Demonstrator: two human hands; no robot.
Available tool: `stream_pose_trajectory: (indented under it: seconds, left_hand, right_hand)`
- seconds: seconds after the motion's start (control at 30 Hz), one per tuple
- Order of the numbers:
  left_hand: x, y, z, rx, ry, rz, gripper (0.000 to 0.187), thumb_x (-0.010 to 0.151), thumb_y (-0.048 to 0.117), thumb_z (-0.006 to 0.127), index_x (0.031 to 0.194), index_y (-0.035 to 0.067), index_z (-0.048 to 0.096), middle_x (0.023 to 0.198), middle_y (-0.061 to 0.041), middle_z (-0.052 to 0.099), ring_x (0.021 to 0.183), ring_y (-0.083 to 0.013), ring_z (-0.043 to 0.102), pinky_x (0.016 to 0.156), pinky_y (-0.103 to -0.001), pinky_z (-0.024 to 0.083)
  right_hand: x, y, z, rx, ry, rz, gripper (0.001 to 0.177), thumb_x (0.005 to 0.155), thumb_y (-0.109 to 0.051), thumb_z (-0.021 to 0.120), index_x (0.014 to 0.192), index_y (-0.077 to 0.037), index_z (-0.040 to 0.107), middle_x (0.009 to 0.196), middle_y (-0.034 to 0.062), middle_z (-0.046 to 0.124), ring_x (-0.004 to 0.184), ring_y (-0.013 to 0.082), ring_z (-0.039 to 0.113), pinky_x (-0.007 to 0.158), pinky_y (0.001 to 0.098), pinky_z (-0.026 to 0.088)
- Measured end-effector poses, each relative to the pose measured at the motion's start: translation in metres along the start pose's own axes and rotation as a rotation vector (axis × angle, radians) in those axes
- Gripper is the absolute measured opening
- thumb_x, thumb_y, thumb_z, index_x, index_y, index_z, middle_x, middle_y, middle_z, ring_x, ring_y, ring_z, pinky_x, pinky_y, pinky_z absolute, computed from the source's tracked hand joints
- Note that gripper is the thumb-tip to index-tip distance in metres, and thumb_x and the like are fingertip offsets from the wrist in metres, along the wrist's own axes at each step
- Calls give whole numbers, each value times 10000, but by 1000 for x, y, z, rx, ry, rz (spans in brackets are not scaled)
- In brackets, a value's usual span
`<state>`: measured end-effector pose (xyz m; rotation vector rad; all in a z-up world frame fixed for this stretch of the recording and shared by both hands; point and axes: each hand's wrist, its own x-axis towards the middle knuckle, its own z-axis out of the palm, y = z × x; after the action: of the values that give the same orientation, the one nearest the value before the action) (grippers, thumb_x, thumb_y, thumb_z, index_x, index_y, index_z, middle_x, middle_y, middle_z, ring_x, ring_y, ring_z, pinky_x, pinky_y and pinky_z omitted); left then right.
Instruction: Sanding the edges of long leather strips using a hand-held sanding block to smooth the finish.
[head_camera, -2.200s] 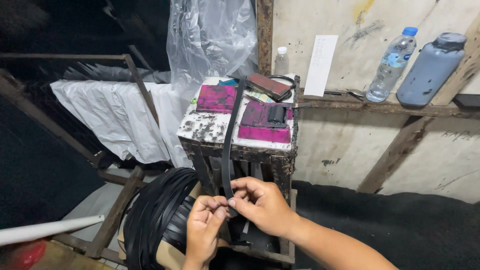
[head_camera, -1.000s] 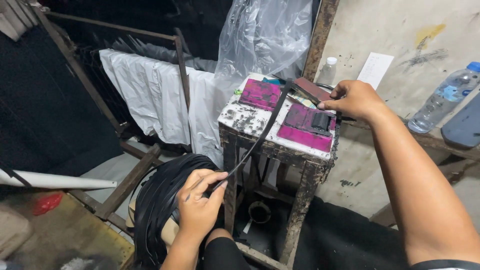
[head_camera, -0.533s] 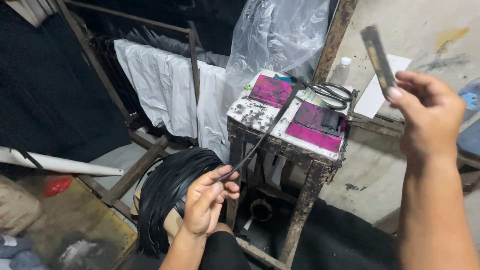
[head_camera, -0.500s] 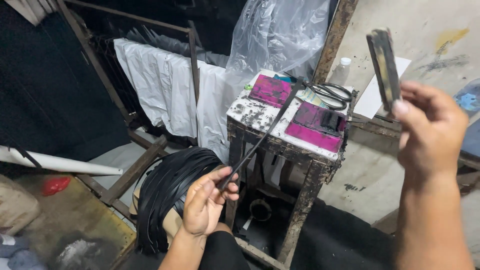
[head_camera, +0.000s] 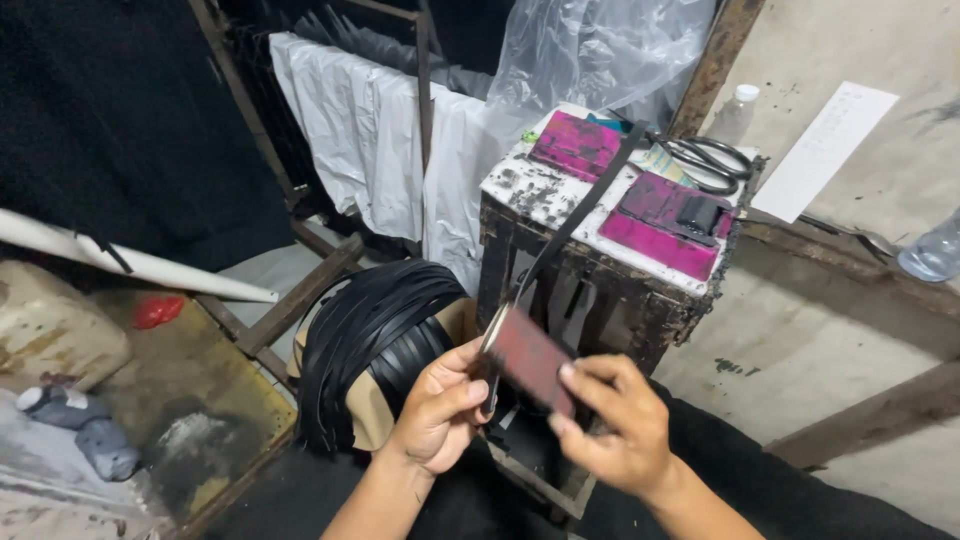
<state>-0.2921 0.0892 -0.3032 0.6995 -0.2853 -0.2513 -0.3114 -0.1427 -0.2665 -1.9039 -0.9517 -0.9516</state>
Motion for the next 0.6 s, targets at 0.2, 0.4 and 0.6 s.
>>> stream_pose_trajectory:
  seconds: [0.2, 0.4, 0.6]
  left_hand:
    - [-12, -4, -7, -90, -17, -52, 609, 807, 24, 735, 1393, -40, 584, 1408, -209, 631, 607, -74, 568, 513, -179, 493]
    - [-11, -3, -8, -98, -41, -44, 725, 744, 139, 861, 1384, -39, 571, 1280, -188, 650, 707, -98, 578, 491, -169, 454]
    - [-13, 3, -9, -31, 1, -39, 619, 787, 203, 781, 1361, 22, 636, 1395, -182, 662, 1191, -208, 655, 888, -307, 546]
  right_hand:
    - [10, 18, -4, -132, 61, -58, 463, 838, -131, 830, 1264, -44, 673, 1035, 206, 655, 796, 240, 613, 650, 311, 480]
    - [11, -6, -6, -98, -76, -232, 453, 818, -197, 807, 1234, -71, 680, 1001, 201, 666, 786, 282, 659, 653, 345, 544]
    - [14, -42, -3, -29, -193, -273, 375, 892, -262, 730, 1198, -52, 675, 985, 215, 622, 687, 296, 589, 623, 369, 506]
